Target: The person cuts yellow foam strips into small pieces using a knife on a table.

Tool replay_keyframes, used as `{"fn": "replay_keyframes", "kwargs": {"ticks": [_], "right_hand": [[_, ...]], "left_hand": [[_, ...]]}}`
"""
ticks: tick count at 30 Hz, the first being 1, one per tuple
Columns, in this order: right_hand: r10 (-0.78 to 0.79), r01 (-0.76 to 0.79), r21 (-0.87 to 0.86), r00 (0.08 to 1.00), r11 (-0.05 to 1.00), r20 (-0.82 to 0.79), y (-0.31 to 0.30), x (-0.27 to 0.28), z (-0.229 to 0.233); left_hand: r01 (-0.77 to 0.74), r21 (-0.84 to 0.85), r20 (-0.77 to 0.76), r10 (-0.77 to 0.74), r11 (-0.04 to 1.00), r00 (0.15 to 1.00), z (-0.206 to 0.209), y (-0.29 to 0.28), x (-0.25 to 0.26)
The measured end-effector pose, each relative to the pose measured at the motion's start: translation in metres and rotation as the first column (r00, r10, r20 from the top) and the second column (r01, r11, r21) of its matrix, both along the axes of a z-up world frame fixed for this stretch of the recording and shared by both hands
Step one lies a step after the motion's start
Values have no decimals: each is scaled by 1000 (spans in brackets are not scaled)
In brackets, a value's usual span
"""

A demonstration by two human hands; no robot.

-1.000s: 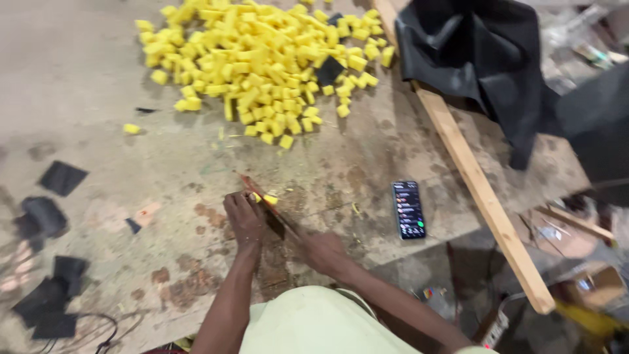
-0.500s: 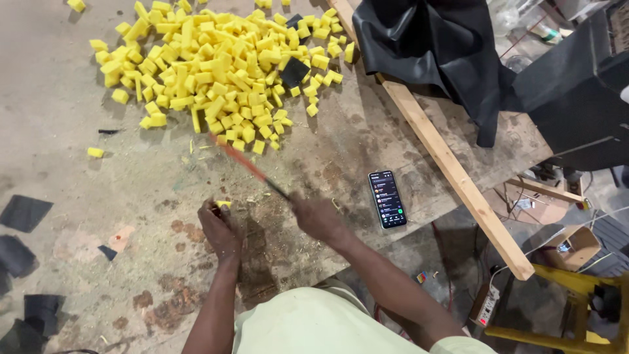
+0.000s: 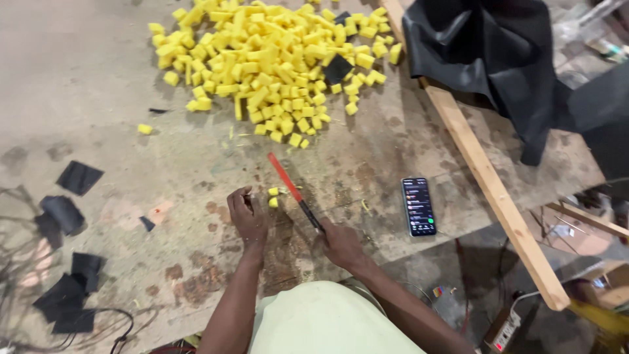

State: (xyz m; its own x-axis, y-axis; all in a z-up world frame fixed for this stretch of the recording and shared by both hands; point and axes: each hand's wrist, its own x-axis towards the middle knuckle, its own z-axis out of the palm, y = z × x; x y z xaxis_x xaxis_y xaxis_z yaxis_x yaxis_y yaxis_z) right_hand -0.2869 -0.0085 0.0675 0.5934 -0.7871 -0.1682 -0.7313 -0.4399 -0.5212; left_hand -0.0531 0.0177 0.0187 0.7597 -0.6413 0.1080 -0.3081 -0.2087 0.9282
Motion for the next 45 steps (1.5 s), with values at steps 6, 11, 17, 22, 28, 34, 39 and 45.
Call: {"fn": "replay_keyframes", "kwargs": {"ticks": [6, 11, 17, 22, 28, 34, 39, 45], "right_hand": [[28, -26, 25, 997, 999, -68, 4, 21, 2], [93, -80, 107, 988, 991, -124, -10, 54, 8], [130, -129, 17, 986, 992, -104, -23, 85, -4], [95, -90, 34, 971, 995, -219, -10, 72, -3], [218, -125, 250, 895, 960, -390, 22, 13, 29], [176, -148, 98, 874, 984, -452, -5, 63, 2], [216, -93, 331, 908, 939, -358, 7, 28, 9], [227, -228, 46, 887, 973, -401, 28, -46, 12]], "left_hand": [[141, 220, 16, -149, 965, 989, -4, -4, -6], [113, 217, 178, -153, 969, 972, 4, -5, -4], [127, 169, 156, -154, 977, 976, 8, -7, -2], [110, 214, 265, -166, 971, 950, 8, -8, -5], [147, 332, 282, -246, 932, 927, 4, -13, -4], [135, 270, 417, -242, 954, 876, -6, -11, -5], [64, 332, 465, -222, 941, 857, -4, -15, -10], [49, 198, 298, -108, 979, 949, -5, -8, -9]]}}
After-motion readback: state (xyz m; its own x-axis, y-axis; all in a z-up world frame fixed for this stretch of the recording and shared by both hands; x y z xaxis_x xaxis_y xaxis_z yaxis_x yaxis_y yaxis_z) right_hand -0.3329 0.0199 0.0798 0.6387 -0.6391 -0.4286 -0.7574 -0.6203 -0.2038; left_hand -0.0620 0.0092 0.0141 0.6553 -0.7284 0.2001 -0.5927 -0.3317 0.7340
